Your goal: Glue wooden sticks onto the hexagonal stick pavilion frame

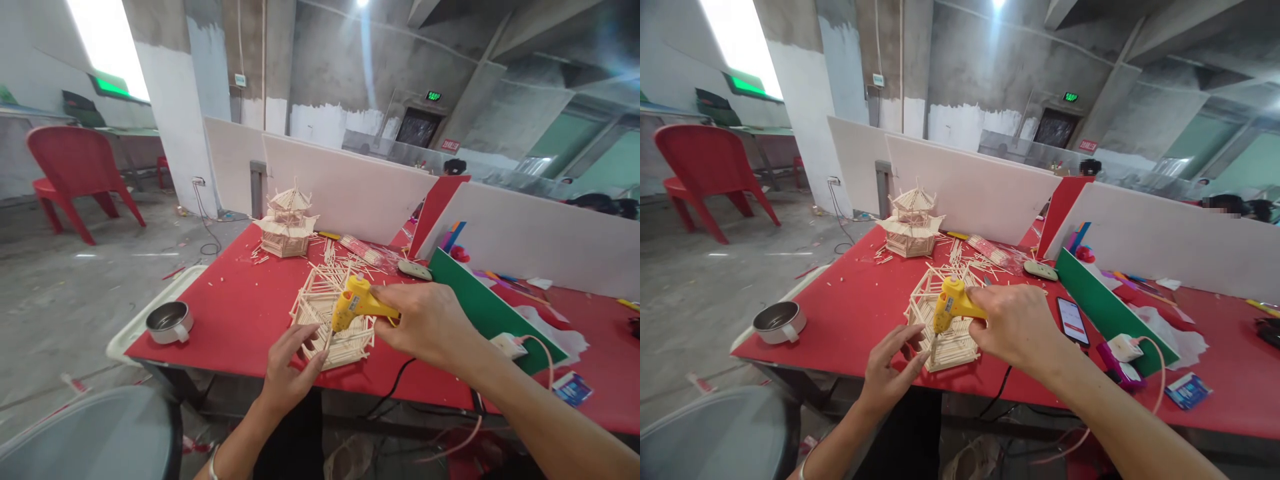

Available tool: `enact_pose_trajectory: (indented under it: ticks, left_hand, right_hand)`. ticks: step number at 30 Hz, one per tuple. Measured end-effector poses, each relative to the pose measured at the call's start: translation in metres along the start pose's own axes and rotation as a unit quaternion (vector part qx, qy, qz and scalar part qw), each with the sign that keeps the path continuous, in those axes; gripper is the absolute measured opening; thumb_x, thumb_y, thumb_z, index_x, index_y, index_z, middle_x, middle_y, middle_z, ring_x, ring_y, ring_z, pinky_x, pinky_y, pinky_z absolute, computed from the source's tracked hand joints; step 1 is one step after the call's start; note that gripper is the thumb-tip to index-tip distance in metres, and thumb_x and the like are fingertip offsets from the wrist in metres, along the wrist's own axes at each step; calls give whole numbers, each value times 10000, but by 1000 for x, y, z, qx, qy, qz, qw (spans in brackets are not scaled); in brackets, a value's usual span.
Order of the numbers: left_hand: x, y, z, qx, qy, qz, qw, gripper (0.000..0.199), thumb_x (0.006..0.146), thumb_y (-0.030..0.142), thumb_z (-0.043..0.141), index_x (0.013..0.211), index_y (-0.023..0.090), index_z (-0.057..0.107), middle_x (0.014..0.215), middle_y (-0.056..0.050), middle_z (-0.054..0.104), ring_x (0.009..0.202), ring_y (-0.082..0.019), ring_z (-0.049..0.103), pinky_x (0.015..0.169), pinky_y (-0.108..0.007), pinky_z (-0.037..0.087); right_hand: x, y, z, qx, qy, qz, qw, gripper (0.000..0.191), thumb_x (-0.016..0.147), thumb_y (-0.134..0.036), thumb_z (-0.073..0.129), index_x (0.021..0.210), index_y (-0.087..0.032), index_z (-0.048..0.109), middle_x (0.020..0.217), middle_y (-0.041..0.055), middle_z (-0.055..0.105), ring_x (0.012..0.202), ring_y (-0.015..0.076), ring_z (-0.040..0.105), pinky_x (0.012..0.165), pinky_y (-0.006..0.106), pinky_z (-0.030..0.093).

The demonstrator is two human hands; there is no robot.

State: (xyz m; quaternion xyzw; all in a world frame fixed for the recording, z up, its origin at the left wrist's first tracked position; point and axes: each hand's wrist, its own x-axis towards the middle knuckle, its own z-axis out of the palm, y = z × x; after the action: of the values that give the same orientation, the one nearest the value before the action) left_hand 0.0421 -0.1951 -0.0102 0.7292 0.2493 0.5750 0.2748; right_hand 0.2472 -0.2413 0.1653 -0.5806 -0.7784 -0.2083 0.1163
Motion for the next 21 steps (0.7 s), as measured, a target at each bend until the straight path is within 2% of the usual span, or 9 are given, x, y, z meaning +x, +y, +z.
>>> enact_pose_trajectory:
  ticks: [5,14,21]
  left_hand:
    - [1,2,-1,0,-7,-7,1000,406,844,150,662,1245,191,606,926,-62,663,741,-127,620,605,-231,519]
    - [1,4,-2,24,-7,-8,1000,411,841,164,666,1247,197,612,907,-48,668,703,-113,607,621,-232,521]
    - [-1,3,-3,16,-14,-3,1000,438,839,159,662,1270,202,596,918,-53,659,704,-118,597,627,-247,519]
  right_hand:
    - [-7,3,8,5,3,15,1000,132,709,-244,544,754,-217,666,606,-16,649,532,134,535,518,287,172]
    - [-23,11,19,47,7,43,998,227,735,-280,581,911,-225,714,752,5,734,627,173,644,542,285,305]
    - [-29,14,20,65,-3,63,996,177,724,-274,588,846,-225,706,826,19,755,652,181,662,564,281,380]
